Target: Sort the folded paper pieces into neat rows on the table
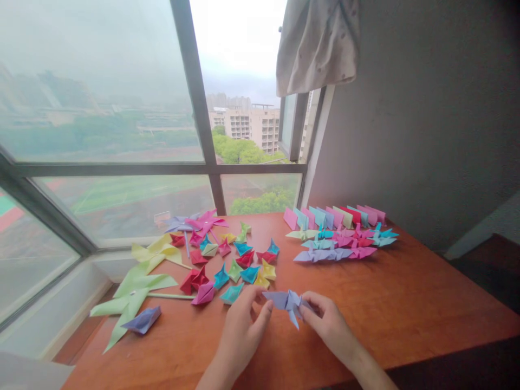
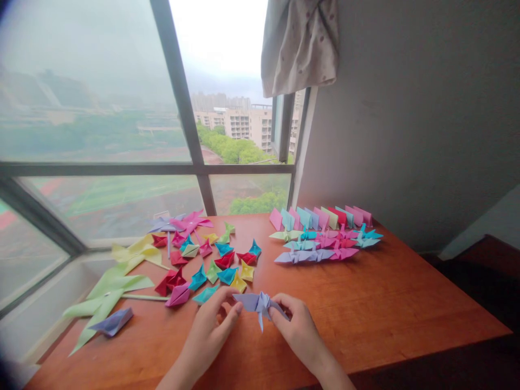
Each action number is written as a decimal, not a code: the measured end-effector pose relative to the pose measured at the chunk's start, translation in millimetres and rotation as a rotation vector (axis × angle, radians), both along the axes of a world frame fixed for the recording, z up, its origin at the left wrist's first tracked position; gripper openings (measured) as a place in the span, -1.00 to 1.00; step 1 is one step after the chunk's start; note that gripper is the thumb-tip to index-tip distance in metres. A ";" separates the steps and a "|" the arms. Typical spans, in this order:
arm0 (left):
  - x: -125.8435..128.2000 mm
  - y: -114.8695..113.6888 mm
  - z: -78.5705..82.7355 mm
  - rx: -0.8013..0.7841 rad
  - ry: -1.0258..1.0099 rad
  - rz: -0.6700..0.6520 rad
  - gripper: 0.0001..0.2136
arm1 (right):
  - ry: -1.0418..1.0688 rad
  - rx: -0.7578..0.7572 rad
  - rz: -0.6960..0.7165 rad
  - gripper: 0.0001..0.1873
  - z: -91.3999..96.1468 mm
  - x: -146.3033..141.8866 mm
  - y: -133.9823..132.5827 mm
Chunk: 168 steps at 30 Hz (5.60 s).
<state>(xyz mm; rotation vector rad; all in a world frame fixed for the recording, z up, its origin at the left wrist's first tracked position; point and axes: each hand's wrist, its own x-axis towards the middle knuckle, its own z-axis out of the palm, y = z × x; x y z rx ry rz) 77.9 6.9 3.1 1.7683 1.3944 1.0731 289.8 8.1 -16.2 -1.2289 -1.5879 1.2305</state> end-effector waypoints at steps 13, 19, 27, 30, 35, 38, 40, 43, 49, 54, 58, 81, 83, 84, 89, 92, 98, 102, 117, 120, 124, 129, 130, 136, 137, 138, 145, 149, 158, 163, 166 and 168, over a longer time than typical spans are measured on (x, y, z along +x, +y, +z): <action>-10.3 -1.1 -10.3 -0.315 -0.254 -0.260 -0.74 | -0.105 -0.030 0.161 -0.73 18.7 11.7 3.2; -7.3 -5.5 -7.8 -0.390 -0.328 -0.319 -0.67 | 0.043 -0.114 0.171 -0.69 15.3 13.4 2.7; 5.6 -17.1 -13.0 -0.466 -0.689 -0.144 -0.58 | 0.410 -0.272 0.030 -0.57 0.1 11.9 4.2; 5.5 -14.9 -17.1 -0.452 -0.705 -0.073 -0.56 | 0.462 -0.242 -0.107 -0.59 -1.7 11.6 8.3; 4.3 -7.0 -21.5 -0.406 -0.573 0.081 -0.54 | 0.250 0.020 -0.347 -0.63 -1.2 3.9 4.7; 7.9 -5.6 -25.9 -0.355 -0.532 0.080 -0.55 | 0.017 0.184 -0.242 -0.69 2.2 -8.1 -4.5; 11.3 -6.0 -29.0 -0.334 -0.519 0.048 -0.55 | -0.103 0.265 -0.162 -0.75 2.9 -16.8 -9.0; 15.0 -8.4 -30.5 -0.321 -0.498 -0.027 -0.57 | -0.210 0.338 -0.167 -0.78 -1.0 -25.1 -9.6; 17.6 -18.7 -25.4 -0.261 -0.303 -0.131 -0.67 | -0.354 0.464 -0.310 -0.78 -11.1 2.4 1.2; 19.7 -25.1 -21.5 -0.246 -0.219 -0.153 -0.70 | -0.612 0.534 -0.617 -0.74 -13.7 93.9 15.3; 20.6 -24.3 -19.5 -0.240 -0.215 -0.162 -0.70 | -0.913 0.463 -0.823 -0.73 -18.8 182.9 27.3; 20.7 -23.0 -26.2 -0.135 -0.084 -0.172 -0.73 | -1.066 0.311 -0.877 -0.85 -40.3 246.2 106.8; 20.8 -22.9 -23.7 -0.138 -0.080 -0.176 -0.72 | -1.055 0.307 -0.882 -0.84 -42.5 246.7 109.2; 20.8 -22.9 -23.0 -0.141 -0.078 -0.175 -0.72 | -1.051 0.304 -0.881 -0.83 -43.3 246.7 110.2; 20.7 -23.8 -24.5 -0.148 -0.077 -0.165 -0.71 | -1.034 0.291 -0.875 -0.81 -43.3 246.7 111.5; 20.8 -24.1 -26.9 -0.148 -0.082 -0.165 -0.70 | -1.018 0.286 -0.893 -0.80 -40.6 247.6 107.0; 21.4 -24.5 -23.9 -0.152 -0.092 -0.154 -0.72 | -0.853 0.375 -1.010 -0.75 -26.6 227.6 89.3; 22.1 -26.7 -19.6 -0.150 -0.098 -0.131 -0.76 | -0.726 0.475 -0.902 -0.71 -14.2 174.5 77.2; 1.4 -20.0 -12.6 -0.128 -0.169 -0.092 -0.80 | -0.452 0.382 -0.176 -0.81 -21.7 -25.7 51.0; -14.8 -11.0 -9.4 -0.038 -0.034 -0.029 -0.82 | -0.462 0.378 -0.173 -0.78 -17.7 -34.8 51.9; -27.6 1.2 -8.3 0.059 0.095 -0.007 -0.82 | -0.499 0.449 -0.159 -0.76 -16.6 -42.2 56.0; -25.3 1.9 -15.1 0.087 0.177 -0.024 -0.82 | -0.515 0.529 -0.172 -0.87 -18.0 -45.2 57.1; -24.6 0.3 -16.4 0.087 0.195 -0.032 -0.83 | -0.513 0.542 -0.181 -0.87 -17.4 -43.9 55.7; -26.6 -6.0 -19.0 0.080 0.228 -0.049 -0.82 | -0.496 0.601 -0.330 -0.84 -17.3 -8.7 32.5; -27.0 -6.1 -19.1 0.081 0.229 -0.049 -0.82 | -0.507 0.611 -0.372 -0.83 -19.3 0.9 27.4; -27.2 -5.9 -19.3 0.084 0.232 -0.049 -0.82 | -0.523 0.621 -0.412 -0.83 -21.5 10.6 22.6; -27.2 -5.1 -20.0 0.089 0.273 -0.055 -0.82 | -0.657 0.646 -0.570 -0.75 -30.3 50.0 11.8; -28.2 -5.0 -20.0 0.092 0.286 -0.061 -0.82 | -0.717 0.659 -0.563 -0.76 -33.8 48.8 14.5; -28.7 -4.4 -23.3 0.059 0.305 -0.075 -0.83 | -0.810 0.633 -0.559 -0.75 -39.6 49.0 11.9; -28.0 -5.0 -19.2 0.050 0.292 -0.078 -0.83 | -0.807 0.634 -0.548 -0.75 -41.1 49.5 12.3; -28.0 -4.6 -19.3 0.043 0.298 -0.082 -0.83 | -0.809 0.633 -0.567 -0.75 -41.6 49.8 12.1; -28.2 -4.0 -20.5 0.042 0.300 -0.088 -0.83 | -0.812 0.630 -0.582 -0.76 -41.4 49.8 11.9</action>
